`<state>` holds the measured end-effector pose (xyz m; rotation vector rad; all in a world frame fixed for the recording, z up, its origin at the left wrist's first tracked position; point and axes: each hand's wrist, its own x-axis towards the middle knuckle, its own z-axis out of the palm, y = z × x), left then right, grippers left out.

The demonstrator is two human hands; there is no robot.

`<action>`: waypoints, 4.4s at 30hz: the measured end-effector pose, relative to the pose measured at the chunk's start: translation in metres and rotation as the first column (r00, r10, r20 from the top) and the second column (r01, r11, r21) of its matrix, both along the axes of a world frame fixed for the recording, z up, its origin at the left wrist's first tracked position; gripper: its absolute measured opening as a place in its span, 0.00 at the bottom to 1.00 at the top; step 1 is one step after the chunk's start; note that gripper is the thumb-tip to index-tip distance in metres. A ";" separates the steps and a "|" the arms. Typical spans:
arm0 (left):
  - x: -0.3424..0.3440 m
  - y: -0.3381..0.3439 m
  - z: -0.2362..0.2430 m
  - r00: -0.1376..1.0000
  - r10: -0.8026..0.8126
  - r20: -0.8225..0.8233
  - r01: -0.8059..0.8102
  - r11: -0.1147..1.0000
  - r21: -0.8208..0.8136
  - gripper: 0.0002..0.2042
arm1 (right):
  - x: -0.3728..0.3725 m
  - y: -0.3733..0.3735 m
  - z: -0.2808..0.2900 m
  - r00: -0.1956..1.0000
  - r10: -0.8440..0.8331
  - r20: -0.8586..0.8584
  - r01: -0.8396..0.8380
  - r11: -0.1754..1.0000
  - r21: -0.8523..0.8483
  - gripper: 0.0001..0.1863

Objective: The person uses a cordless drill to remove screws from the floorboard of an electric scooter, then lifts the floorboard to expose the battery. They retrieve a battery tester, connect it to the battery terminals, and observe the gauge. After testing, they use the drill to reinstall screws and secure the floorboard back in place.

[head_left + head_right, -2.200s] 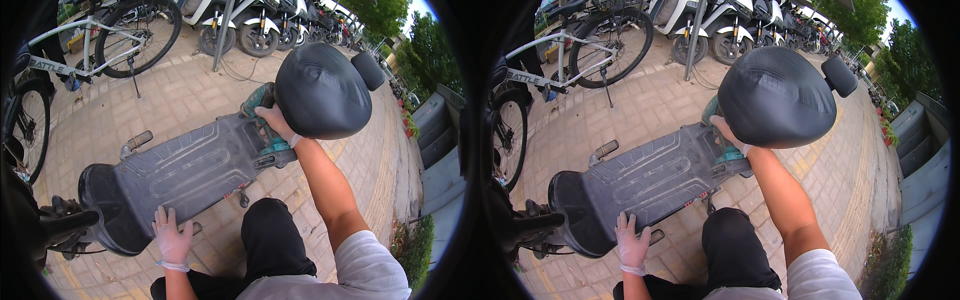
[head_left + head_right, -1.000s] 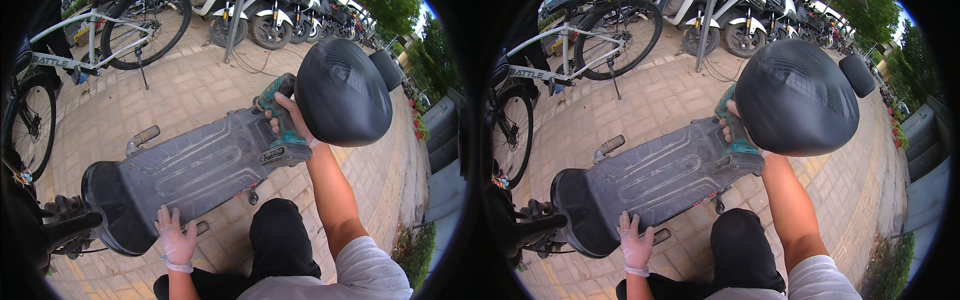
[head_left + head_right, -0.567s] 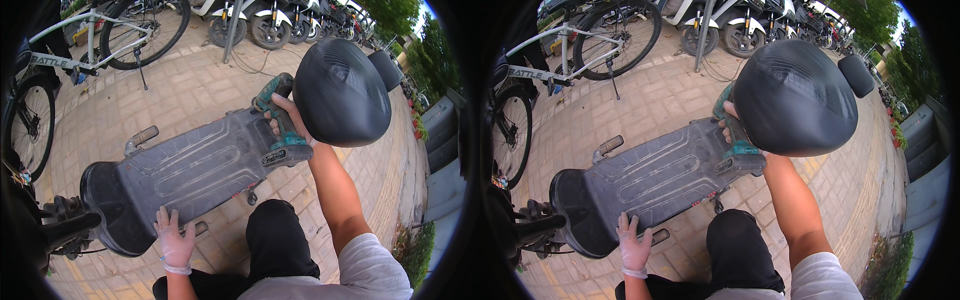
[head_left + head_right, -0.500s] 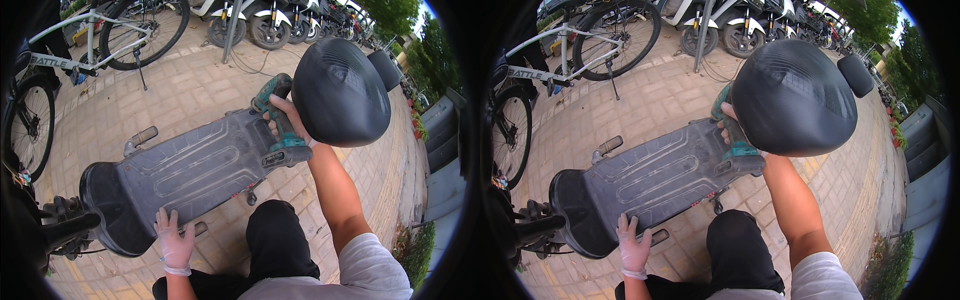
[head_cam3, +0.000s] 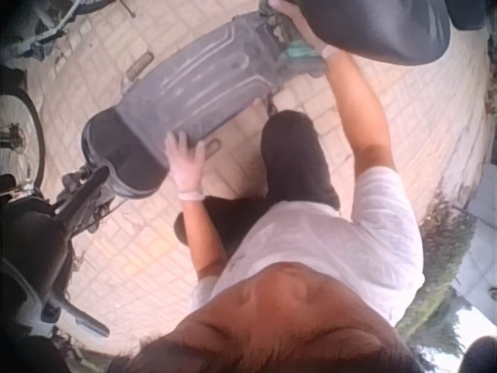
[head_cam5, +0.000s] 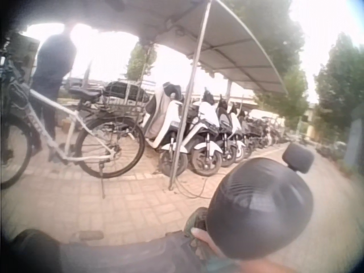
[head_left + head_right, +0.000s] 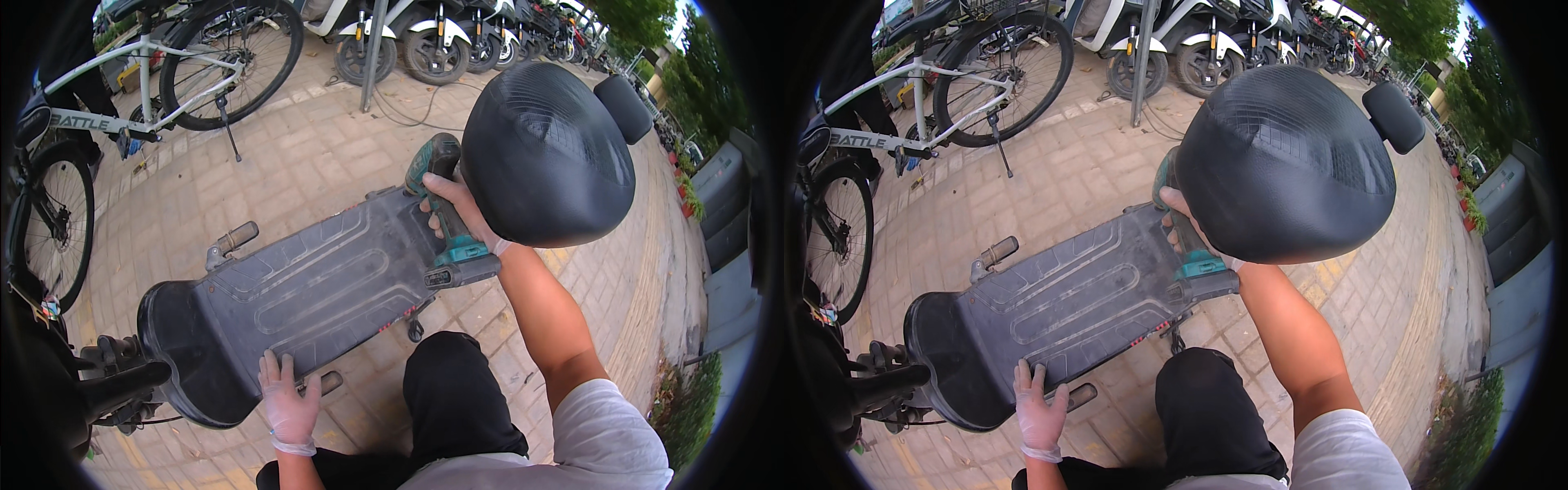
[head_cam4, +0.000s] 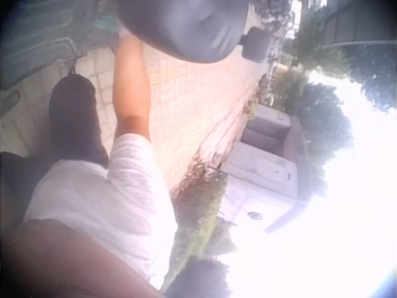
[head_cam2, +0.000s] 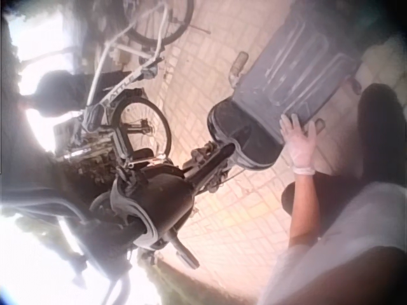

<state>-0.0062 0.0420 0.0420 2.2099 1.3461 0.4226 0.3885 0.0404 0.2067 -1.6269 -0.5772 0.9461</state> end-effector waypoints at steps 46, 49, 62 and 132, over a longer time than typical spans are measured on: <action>0.139 0.167 0.006 0.969 0.101 -0.225 -0.004 0.918 0.396 0.34 | 0.016 -0.015 -0.026 0.998 -0.056 -0.008 0.054 0.984 -0.172 0.19; 0.138 0.168 0.007 0.968 0.097 -0.233 0.001 0.921 0.389 0.34 | 0.015 -0.017 -0.033 0.998 -0.055 0.032 0.060 0.979 -0.196 0.19; 0.138 0.168 0.007 0.968 0.099 -0.229 -0.006 0.926 0.377 0.35 | 0.014 0.002 -0.006 0.995 -0.031 -0.098 0.005 0.967 -0.253 0.20; -0.028 0.001 -0.015 -0.057 0.985 0.163 0.092 0.167 -0.982 0.26 | 0.042 -0.165 -0.214 0.731 -0.166 0.662 0.107 0.986 0.130 0.30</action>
